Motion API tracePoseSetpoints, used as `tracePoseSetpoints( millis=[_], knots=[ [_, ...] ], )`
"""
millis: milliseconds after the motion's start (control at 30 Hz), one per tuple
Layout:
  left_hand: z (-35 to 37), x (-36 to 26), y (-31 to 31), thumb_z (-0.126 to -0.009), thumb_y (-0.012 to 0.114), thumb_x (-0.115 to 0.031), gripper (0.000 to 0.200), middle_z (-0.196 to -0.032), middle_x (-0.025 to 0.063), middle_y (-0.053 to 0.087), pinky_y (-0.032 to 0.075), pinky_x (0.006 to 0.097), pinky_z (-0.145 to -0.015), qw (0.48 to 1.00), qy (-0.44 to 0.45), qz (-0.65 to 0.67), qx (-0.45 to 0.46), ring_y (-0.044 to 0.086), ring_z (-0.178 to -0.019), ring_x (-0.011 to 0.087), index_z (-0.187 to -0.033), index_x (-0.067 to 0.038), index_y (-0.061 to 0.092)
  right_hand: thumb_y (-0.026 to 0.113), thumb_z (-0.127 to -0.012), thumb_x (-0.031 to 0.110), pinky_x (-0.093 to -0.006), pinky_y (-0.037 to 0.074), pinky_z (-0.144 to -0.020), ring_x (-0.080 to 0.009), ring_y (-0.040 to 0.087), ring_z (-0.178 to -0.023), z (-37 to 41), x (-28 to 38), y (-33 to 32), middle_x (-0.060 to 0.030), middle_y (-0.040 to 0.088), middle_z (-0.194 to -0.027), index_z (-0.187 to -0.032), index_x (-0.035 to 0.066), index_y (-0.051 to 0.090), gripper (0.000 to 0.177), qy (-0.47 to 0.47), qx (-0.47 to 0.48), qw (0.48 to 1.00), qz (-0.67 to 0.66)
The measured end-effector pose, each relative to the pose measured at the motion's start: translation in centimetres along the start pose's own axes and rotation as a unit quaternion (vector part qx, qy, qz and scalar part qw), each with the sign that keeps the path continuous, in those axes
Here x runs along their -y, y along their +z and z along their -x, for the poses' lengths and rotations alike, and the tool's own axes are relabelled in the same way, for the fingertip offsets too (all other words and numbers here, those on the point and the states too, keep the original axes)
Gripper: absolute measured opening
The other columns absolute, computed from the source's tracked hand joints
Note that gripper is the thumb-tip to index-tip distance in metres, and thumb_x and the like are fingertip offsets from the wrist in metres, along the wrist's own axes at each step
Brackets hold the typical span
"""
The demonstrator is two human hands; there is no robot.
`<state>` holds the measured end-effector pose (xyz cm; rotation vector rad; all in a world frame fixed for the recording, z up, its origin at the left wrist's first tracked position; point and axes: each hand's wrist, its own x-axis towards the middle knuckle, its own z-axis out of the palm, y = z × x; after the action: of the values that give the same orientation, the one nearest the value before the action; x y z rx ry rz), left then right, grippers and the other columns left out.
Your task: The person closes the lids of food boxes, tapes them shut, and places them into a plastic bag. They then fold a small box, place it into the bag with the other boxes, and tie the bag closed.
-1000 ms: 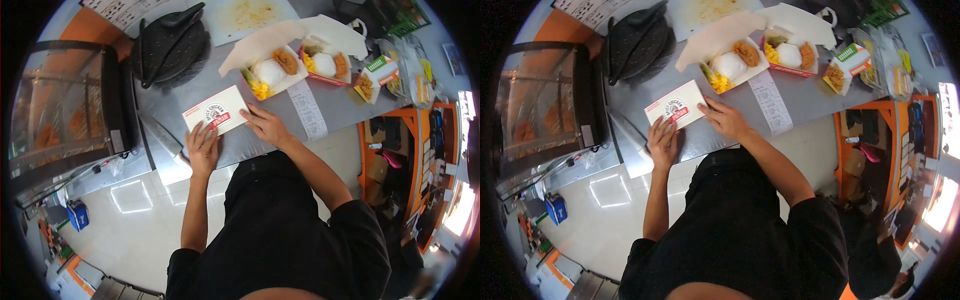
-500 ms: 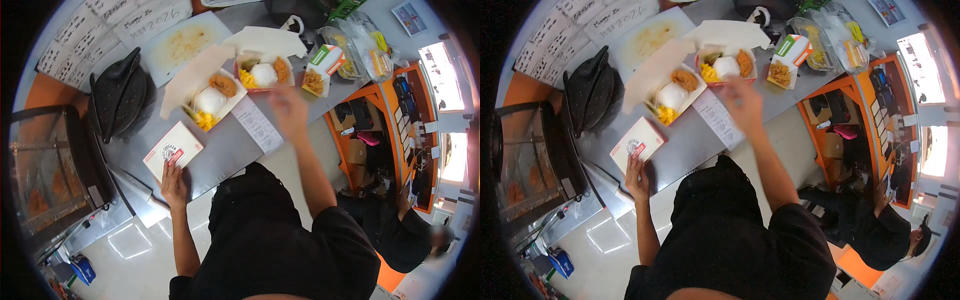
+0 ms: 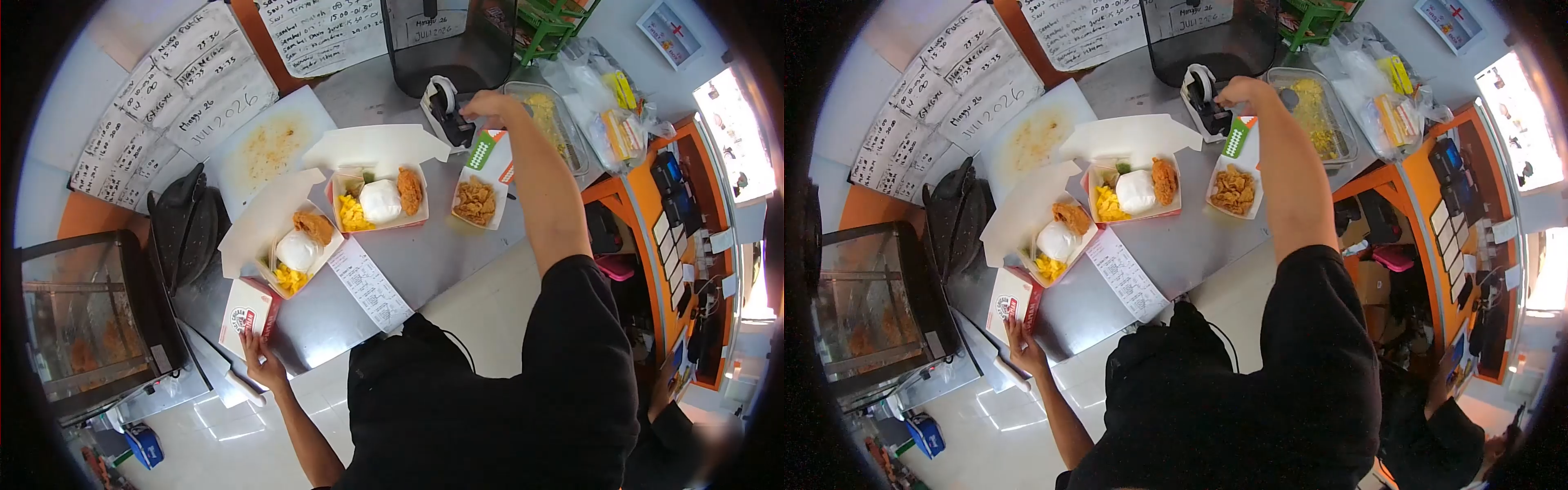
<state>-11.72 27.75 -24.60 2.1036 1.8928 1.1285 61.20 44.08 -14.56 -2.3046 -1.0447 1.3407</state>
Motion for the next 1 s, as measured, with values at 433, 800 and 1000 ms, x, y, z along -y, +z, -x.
tracePoseSetpoints(
  millis=[433,800,1000],
  knots=[
    [-0.1,-0.7,0.2,-0.094,0.065,0.001,0.02,-0.129,0.0173,0.069,0.054,0.0384,-0.098,1.0,-0.009,-0.028,-0.009,0.059,-0.13,0.0336,-0.112,0.0,0.074,0.072,-0.082,0.009,-0.037,0.058,-0.066,-0.0306,0.071,-0.085,3.0,-0.7,1.6,-0.0209,0.068,-0.115,-0.107,-0.011,0.068,0.033,-0.008,-0.012,0.998,-0.062],
    [0.3,0.3,0.6,-0.095,0.066,0.0,0.019,-0.128,0.017,0.069,0.052,0.0393,-0.101,1.0,0.003,-0.007,-0.027,0.059,-0.131,0.0342,-0.112,0.0,0.074,0.085,-0.065,0.025,-0.0442,0.054,-0.071,-0.0305,0.071,-0.079,2.7,0.5,2.3,-0.0206,0.074,-0.09,-0.088,-0.006,0.075,0.039,-0.028,-0.089,0.938,0.335],
    [0.1,-0.5,0.8,-0.093,0.066,0.002,0.02,-0.129,0.016,0.069,0.052,0.0385,-0.101,0.999,-0.004,0.0,-0.041,0.059,-0.131,0.0331,-0.111,-0.001,0.074,0.085,-0.068,0.024,-0.0406,0.056,-0.07,-0.0263,0.073,-0.078,4.1,1.3,2.4,-0.0177,0.075,-0.089,-0.088,-0.004,0.077,0.035,0.037,-0.077,0.956,0.282]
  ],
)
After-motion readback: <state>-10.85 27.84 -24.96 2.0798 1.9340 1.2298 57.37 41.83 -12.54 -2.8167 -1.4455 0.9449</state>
